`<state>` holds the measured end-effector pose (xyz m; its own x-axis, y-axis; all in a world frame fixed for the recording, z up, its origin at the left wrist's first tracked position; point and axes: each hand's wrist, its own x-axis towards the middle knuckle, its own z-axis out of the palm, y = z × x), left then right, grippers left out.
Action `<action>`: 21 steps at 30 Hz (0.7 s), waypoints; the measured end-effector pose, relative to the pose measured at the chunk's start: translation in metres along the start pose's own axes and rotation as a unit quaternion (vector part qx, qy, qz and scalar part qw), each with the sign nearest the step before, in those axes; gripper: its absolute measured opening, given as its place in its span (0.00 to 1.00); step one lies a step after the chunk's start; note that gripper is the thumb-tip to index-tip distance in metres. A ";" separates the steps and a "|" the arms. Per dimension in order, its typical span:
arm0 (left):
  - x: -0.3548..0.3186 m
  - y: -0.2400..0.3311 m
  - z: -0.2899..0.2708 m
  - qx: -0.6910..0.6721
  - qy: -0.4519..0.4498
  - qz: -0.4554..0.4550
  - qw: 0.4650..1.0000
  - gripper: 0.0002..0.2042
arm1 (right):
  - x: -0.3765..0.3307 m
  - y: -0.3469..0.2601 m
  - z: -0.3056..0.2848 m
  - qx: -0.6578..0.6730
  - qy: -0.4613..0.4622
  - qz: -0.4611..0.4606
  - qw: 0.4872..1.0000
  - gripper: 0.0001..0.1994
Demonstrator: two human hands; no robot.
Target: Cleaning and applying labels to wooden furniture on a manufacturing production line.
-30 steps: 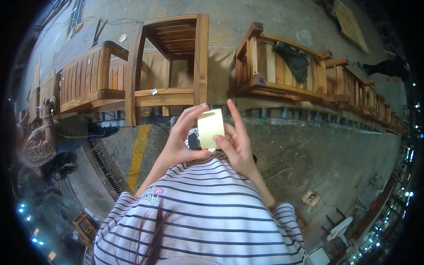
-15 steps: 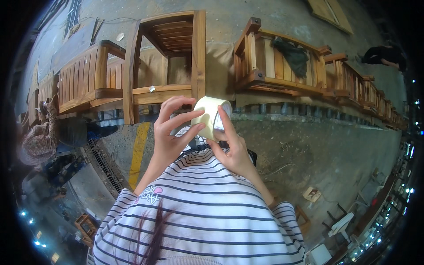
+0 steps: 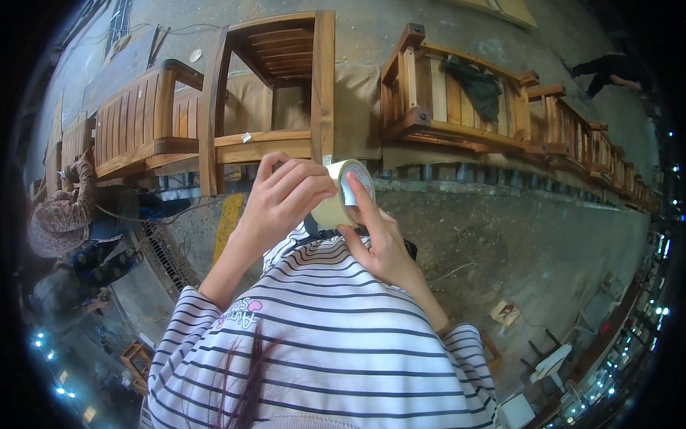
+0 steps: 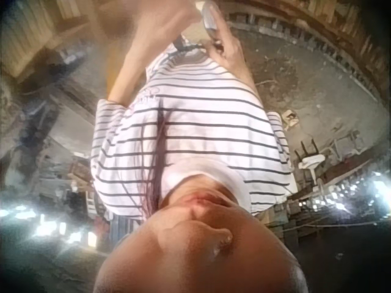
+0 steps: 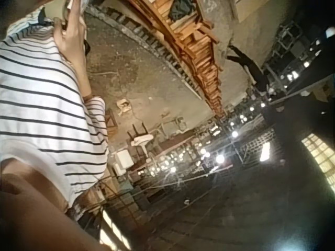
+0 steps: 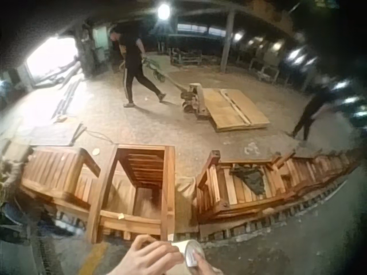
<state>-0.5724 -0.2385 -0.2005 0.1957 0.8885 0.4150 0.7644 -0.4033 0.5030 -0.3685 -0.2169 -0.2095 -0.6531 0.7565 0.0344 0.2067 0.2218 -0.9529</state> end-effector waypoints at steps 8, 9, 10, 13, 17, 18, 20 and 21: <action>-0.005 0.002 -0.004 -0.079 -0.089 -0.049 0.992 0.10 | -0.001 -0.005 0.005 -0.002 0.029 0.061 0.998 0.39; -0.007 0.004 0.000 -0.189 -0.065 -0.124 0.972 0.11 | -0.002 -0.005 0.005 0.013 0.028 0.070 0.997 0.39; -0.009 0.006 0.003 -0.295 -0.039 -0.198 0.934 0.11 | -0.002 -0.004 0.005 0.012 0.027 0.070 0.997 0.39; -0.010 0.004 0.010 -0.271 0.019 -0.167 0.948 0.10 | -0.004 -0.003 0.003 0.006 0.028 0.069 0.997 0.38; -0.015 0.002 0.015 -0.218 0.035 -0.144 0.965 0.08 | -0.004 -0.002 0.006 0.001 0.024 0.076 0.997 0.38; -0.014 0.007 0.013 -0.202 0.036 -0.162 0.965 0.07 | -0.004 -0.001 0.007 0.001 0.033 0.083 0.996 0.38; -0.015 0.010 0.012 -0.187 0.037 -0.180 0.965 0.06 | -0.003 0.000 0.009 0.002 0.033 0.094 0.995 0.37; -0.017 0.011 0.013 -0.188 0.034 -0.185 0.964 0.06 | -0.003 0.001 0.010 0.003 0.035 0.105 0.994 0.37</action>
<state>-0.5595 -0.2549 -0.2115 -0.0993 0.9754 0.1966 0.4952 -0.1229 0.8600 -0.3739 -0.2247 -0.2139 -0.5432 0.8269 -0.1452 0.3286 0.0502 -0.9431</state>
